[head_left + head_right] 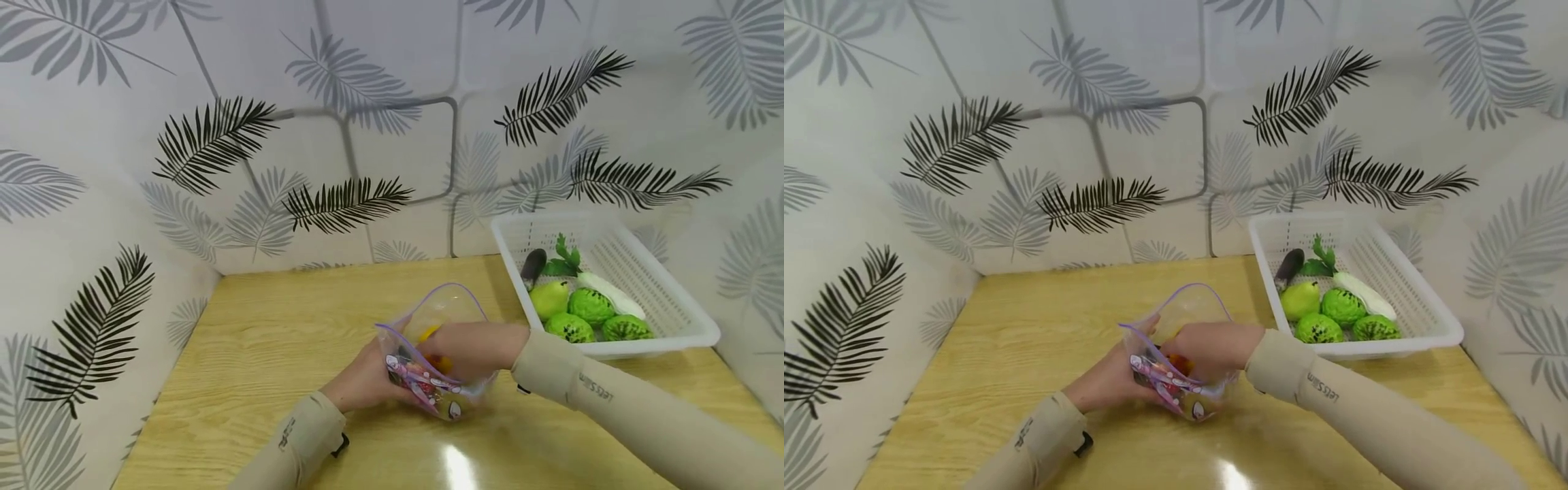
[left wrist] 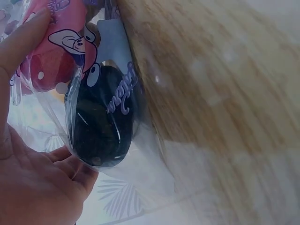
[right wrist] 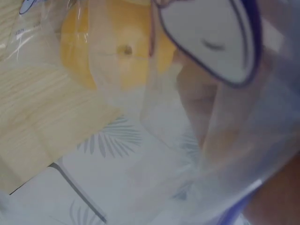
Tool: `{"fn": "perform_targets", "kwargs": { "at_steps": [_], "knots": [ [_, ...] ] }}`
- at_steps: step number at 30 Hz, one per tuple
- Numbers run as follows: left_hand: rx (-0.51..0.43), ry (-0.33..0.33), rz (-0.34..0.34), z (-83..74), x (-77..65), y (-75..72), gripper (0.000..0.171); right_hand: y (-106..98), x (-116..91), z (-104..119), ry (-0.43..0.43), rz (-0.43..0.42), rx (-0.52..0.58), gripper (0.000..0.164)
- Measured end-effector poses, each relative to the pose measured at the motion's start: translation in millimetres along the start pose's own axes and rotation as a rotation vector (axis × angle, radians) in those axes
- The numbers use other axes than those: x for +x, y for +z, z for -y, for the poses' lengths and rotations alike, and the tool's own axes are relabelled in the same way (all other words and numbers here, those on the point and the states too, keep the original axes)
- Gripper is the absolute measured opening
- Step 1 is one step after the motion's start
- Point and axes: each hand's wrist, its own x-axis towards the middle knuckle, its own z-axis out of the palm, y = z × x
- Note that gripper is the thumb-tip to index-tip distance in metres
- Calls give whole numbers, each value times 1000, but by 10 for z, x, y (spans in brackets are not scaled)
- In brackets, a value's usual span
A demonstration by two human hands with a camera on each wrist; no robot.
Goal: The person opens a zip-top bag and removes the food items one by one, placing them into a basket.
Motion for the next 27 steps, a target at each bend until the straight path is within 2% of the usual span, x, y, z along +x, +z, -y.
{"fn": "perform_targets", "kwargs": {
  "at_steps": [2,8,12,16,22,27],
  "knots": [
    [-5,6,4,8,-5,8,117,40,23,15,0,-6,-18,17],
    [-30,-30,34,-8,-25,8,66,123,72,37,7,-39,-88,8],
    [-34,-31,33,-20,-29,8,65,151,84,39,-16,-80,-139,4],
    [-32,-29,35,-10,-28,11,66,169,97,33,3,-95,-160,12],
    [-65,-7,29,-8,-38,10,72,136,90,21,33,-123,-104,24],
    [-129,12,27,-2,-44,13,115,-55,-92,5,60,-205,-9,36]
  ]
}}
